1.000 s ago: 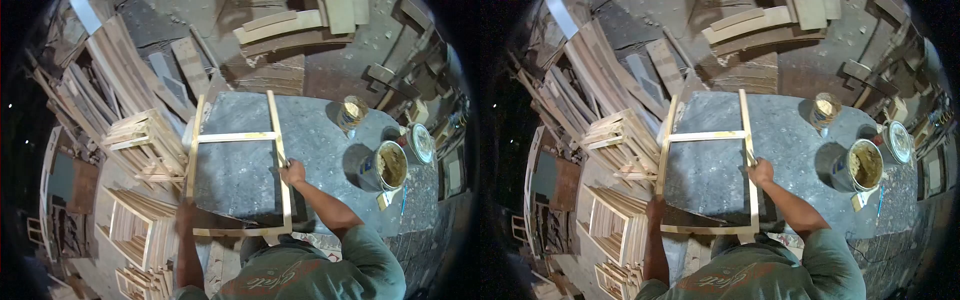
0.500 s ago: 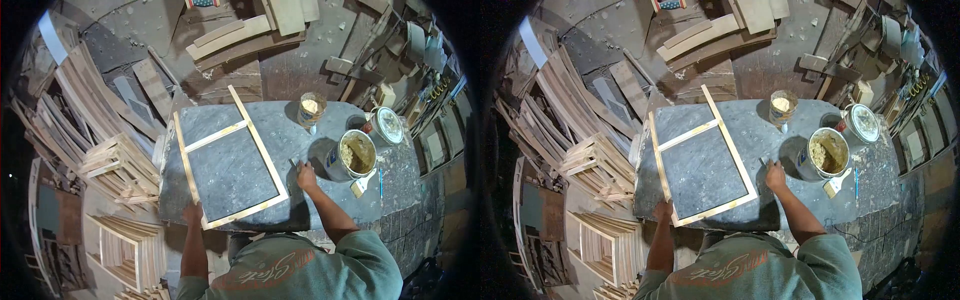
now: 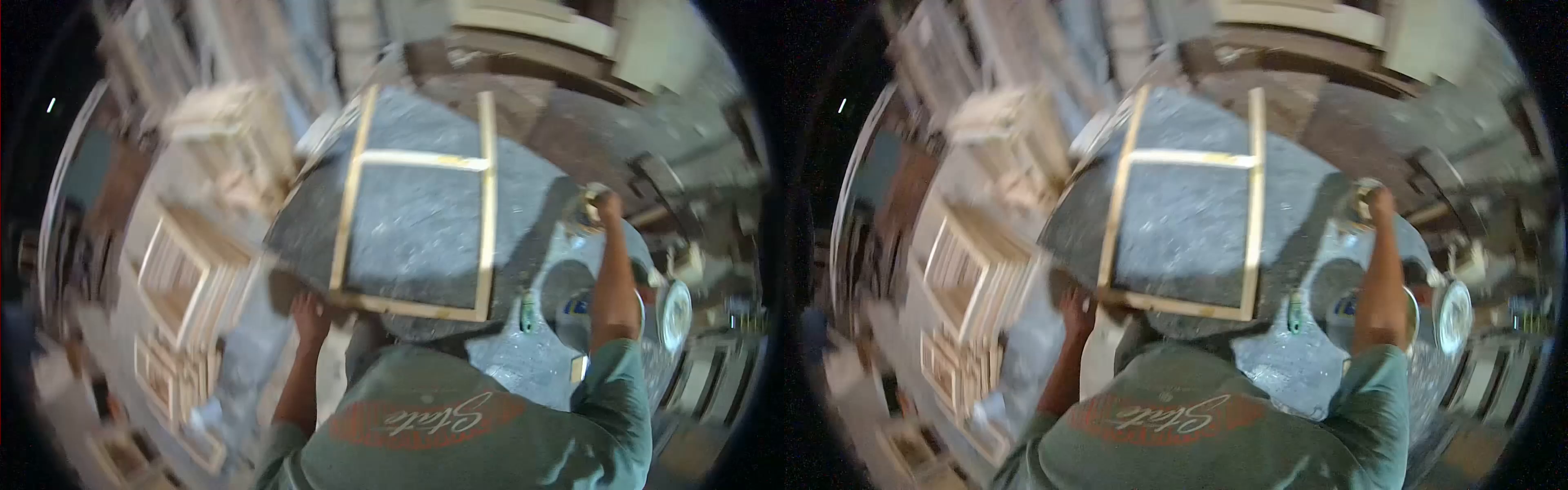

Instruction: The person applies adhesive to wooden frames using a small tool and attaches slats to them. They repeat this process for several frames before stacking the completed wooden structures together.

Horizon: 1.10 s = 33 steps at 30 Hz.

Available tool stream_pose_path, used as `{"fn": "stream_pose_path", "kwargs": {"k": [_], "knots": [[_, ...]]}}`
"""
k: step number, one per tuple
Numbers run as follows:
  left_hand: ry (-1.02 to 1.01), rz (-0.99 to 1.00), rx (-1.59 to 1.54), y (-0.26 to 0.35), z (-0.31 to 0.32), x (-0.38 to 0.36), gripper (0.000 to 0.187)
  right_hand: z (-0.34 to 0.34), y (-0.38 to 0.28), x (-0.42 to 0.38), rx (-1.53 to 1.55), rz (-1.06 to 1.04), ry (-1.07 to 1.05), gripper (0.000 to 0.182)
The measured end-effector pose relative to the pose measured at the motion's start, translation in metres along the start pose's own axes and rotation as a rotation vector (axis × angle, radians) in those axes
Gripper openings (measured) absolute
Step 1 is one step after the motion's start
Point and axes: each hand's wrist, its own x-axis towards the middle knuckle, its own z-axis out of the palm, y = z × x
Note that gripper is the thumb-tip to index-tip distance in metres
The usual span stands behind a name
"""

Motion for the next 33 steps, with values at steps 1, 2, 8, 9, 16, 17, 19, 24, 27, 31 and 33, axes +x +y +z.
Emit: {"fn": "stream_pose_path", "kwargs": {"k": [1, 2, 8, 9, 16, 17, 19, 24, 27, 31, 33], "knots": [[0.002, -0.04, -0.012, 0.031, -0.027, -0.001, 0.03, 0.04, 0.05, 0.035, 0.208, -0.29, -0.124, 0.03], [-0.035, -0.088, -0.065, 0.042, -0.037, -0.001, 0.028, 0.044, 0.041, 0.031, 0.287, -0.185, -0.057, 0.031], [-0.125, -0.096, -0.152, 0.055, -0.04, -0.017, 0.023, 0.063, 0.069, 0.063, -0.21, -0.252, -0.314, 0.044], [-0.165, -0.084, -0.176, 0.059, -0.039, -0.016, 0.024, 0.05, 0.056, 0.051, -0.183, -0.216, -0.337, 0.046], [-0.302, 0.2, -0.154, 0.096, -0.017, -0.001, 0.05, 0.078, 0.126, 0.103, 0.117, 0.009, -0.419, 0.056], [-0.308, 0.244, -0.133, 0.101, -0.016, 0.002, 0.054, 0.092, 0.143, 0.116, 0.184, -0.021, -0.409, 0.056], [-0.41, 0.286, -0.123, 0.104, -0.007, 0.007, 0.058, 0.091, 0.139, 0.117, 0.357, 0.039, -0.389, 0.055], [-0.332, 0.401, -0.061, 0.094, 0.03, 0.006, 0.05, 0.034, 0.093, 0.084, -0.021, -0.462, -0.236, 0.031], [-0.364, 0.428, -0.082, 0.094, 0.029, 0.012, 0.045, -0.024, 0.035, 0.022, 0.406, -0.207, 0.049, 0.032], [-0.246, 0.565, -0.12, 0.091, 0.024, 0.02, 0.042, -0.032, -0.06, -0.078, 0.556, -0.411, 0.065, 0.022], [-0.281, 0.524, -0.185, 0.101, -0.001, 0.025, 0.042, -0.031, -0.14, -0.158, 0.848, -0.425, -0.005, 0.01]]}}
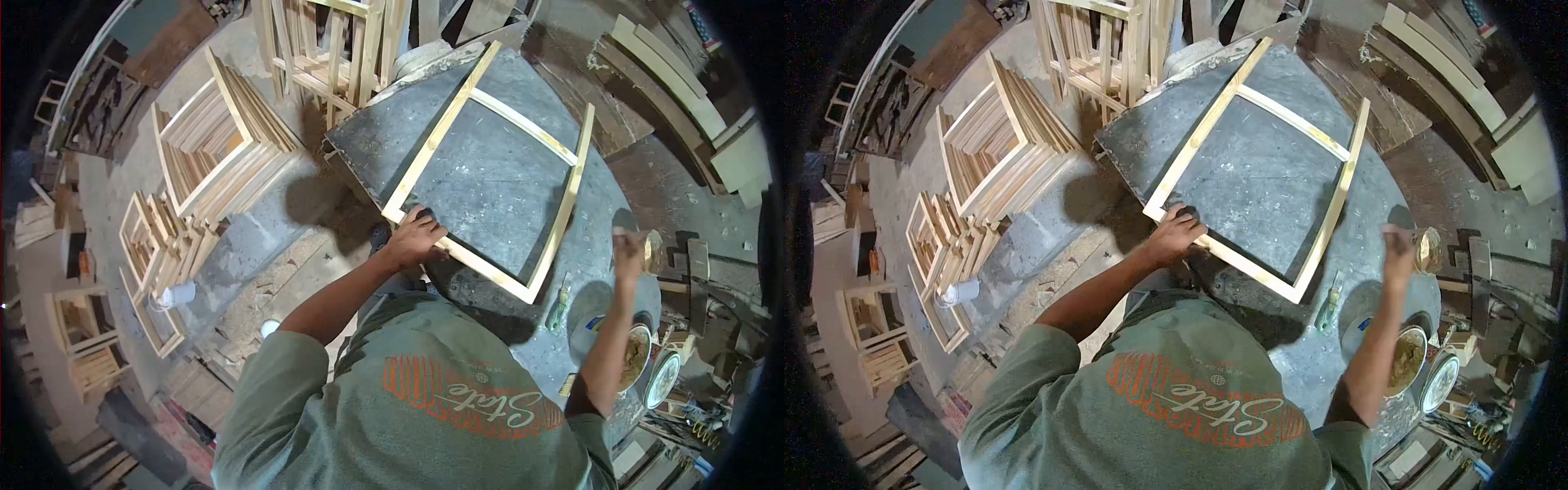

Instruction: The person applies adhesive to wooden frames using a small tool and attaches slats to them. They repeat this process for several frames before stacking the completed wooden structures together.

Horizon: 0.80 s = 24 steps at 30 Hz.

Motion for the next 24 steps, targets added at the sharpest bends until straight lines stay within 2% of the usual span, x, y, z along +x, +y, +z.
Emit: {"fn": "stream_pose_path", "kwargs": {"k": [1, 2, 4, 8, 10, 14, 18, 24], "knots": [[-0.052, -0.032, 0.001, 0.006, -0.016, 0.007, 0.044, 0.035, -0.032, -0.021, 0.232, -0.028, -0.014, 0.007], [-0.027, -0.023, -0.006, 0.013, -0.031, 0.011, 0.045, 0.06, -0.069, -0.038, 0.132, -0.051, -0.098, 0.011], [0.018, -0.001, -0.023, 0.026, -0.058, 0.018, 0.046, 0.106, -0.132, -0.068, 0.159, -0.16, -0.193, 0.009], [0.023, -0.016, -0.01, 0.042, -0.084, 0.027, 0.045, 0.161, -0.213, -0.103, 0.09, -0.139, -0.309, 0.007], [0.037, -0.019, -0.016, 0.044, -0.087, 0.029, 0.044, 0.178, -0.22, -0.108, 0.088, -0.234, -0.318, 0.008], [0.081, -0.018, -0.004, 0.049, -0.094, 0.033, 0.042, 0.186, -0.24, -0.114, 0.05, -0.292, -0.421, 0.011], [0.094, -0.017, 0.033, 0.054, -0.106, 0.04, 0.039, 0.193, -0.226, -0.117, 0.005, -0.42, -0.371, 0.014], [0.089, -0.011, 0.046, 0.057, -0.113, 0.046, 0.037, 0.189, -0.226, -0.114, 0.088, -0.35, -0.373, 0.016]]}}
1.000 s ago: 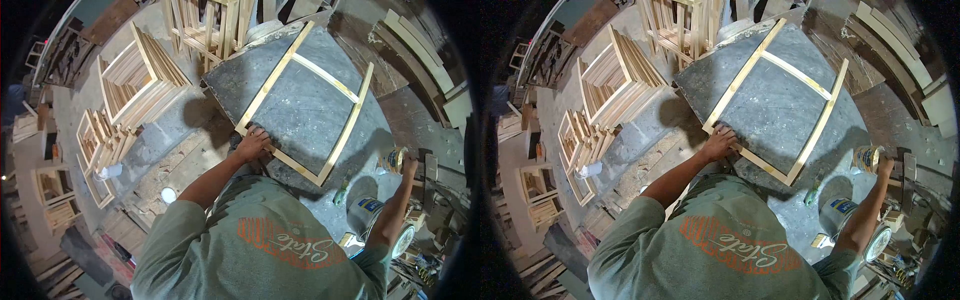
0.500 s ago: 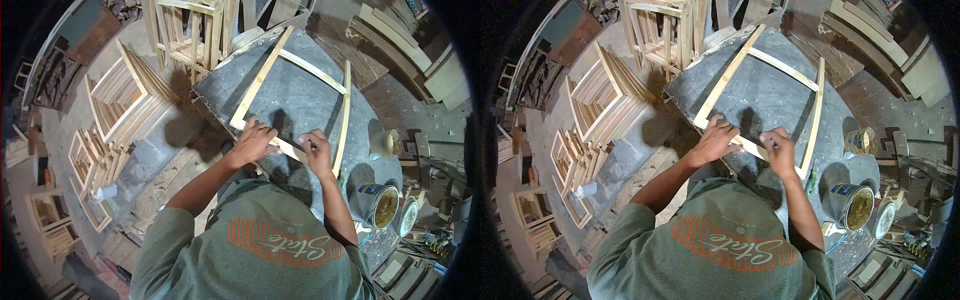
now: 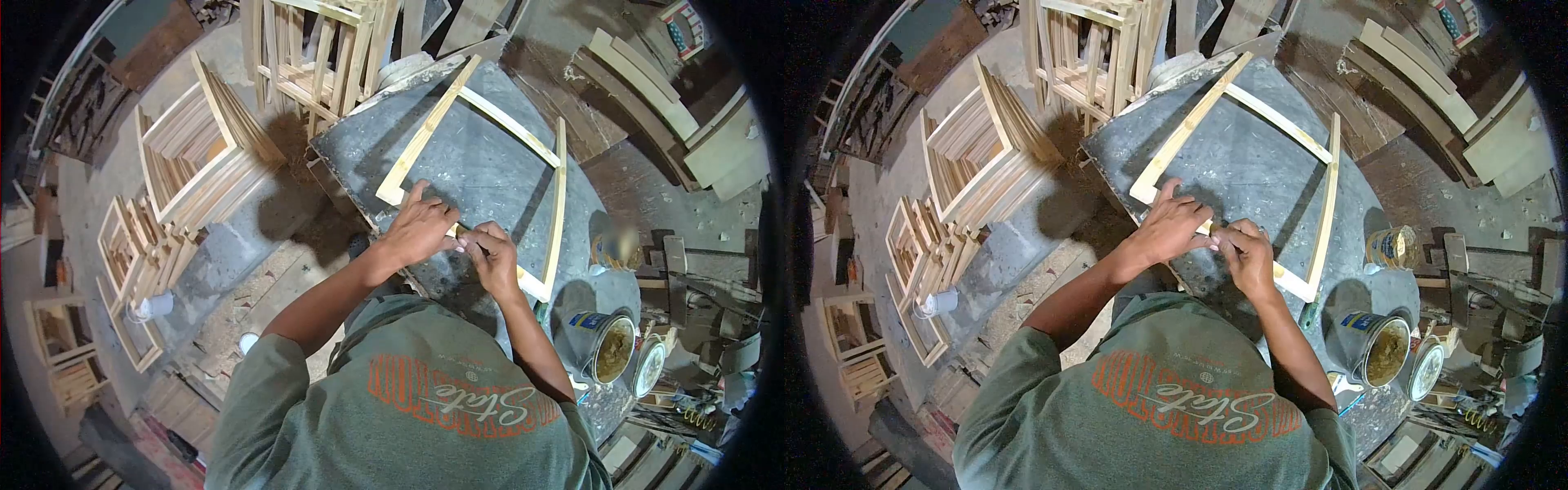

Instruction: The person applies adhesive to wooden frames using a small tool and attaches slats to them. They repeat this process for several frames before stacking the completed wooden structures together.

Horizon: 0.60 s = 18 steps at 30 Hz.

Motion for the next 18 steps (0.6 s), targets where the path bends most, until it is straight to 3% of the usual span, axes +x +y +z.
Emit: {"fn": "stream_pose_path", "kwargs": {"k": [7, 13, 18], "knots": [[-0.017, -0.009, -0.026, 0.003, -0.005, 0.002, 0.037, -0.008, -0.003, 0.003, 0.079, 0.003, -0.061, 0.022], [-0.025, -0.023, -0.029, 0.001, -0.004, 0.001, 0.039, -0.017, -0.011, -0.01, -0.13, 0.009, -0.031, 0.035], [-0.033, -0.037, -0.037, 0.003, -0.006, 0.001, 0.041, -0.024, -0.031, -0.023, -0.455, -0.108, -0.138, 0.055]]}}
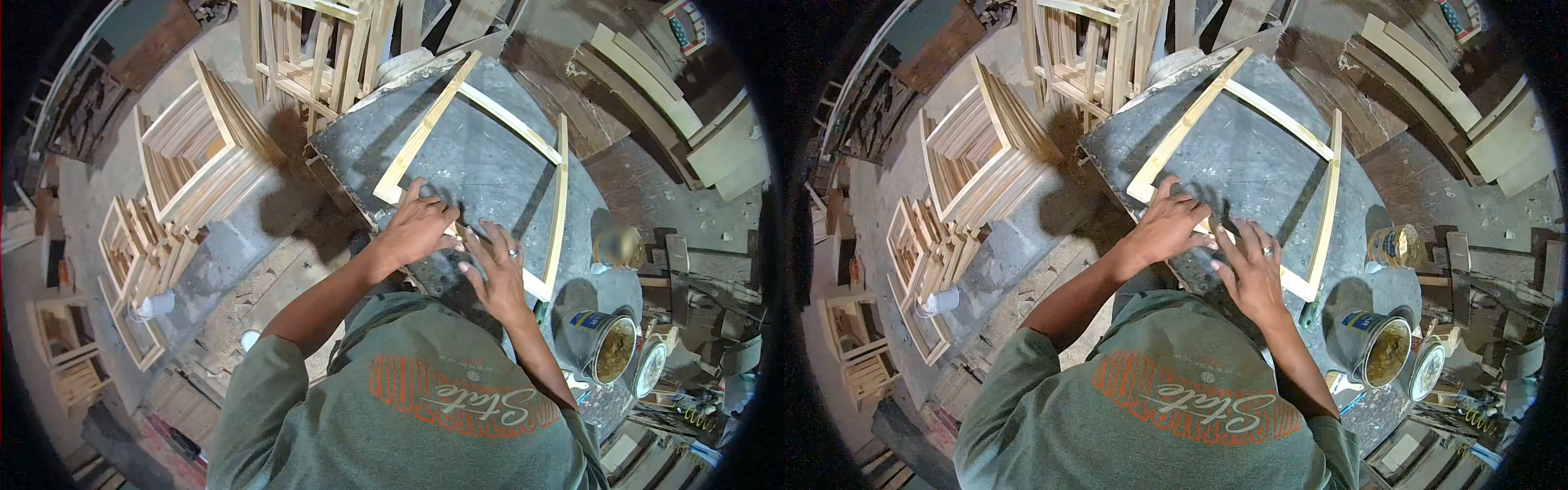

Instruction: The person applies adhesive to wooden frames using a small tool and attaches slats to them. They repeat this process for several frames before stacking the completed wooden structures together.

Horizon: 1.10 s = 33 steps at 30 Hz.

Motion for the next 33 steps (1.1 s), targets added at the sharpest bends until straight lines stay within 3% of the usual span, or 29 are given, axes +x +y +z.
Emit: {"fn": "stream_pose_path", "kwargs": {"k": [12, 18, 33], "knots": [[-0.025, -0.007, 0.033, 0.001, 0.001, 0.001, 0.04, 0.003, 0.006, 0.004, -0.103, -0.077, -0.054, 0.051], [0.045, 0.005, 0.0, 0.001, 0.003, 0.0, 0.045, 0.004, 0.002, -0.006, -0.082, 0.056, -0.013, 0.058], [-0.042, -0.043, 0.001, 0.008, -0.009, 0.003, 0.041, 0.004, 0.001, 0.001, -0.085, 0.023, -0.065, 0.051]]}}
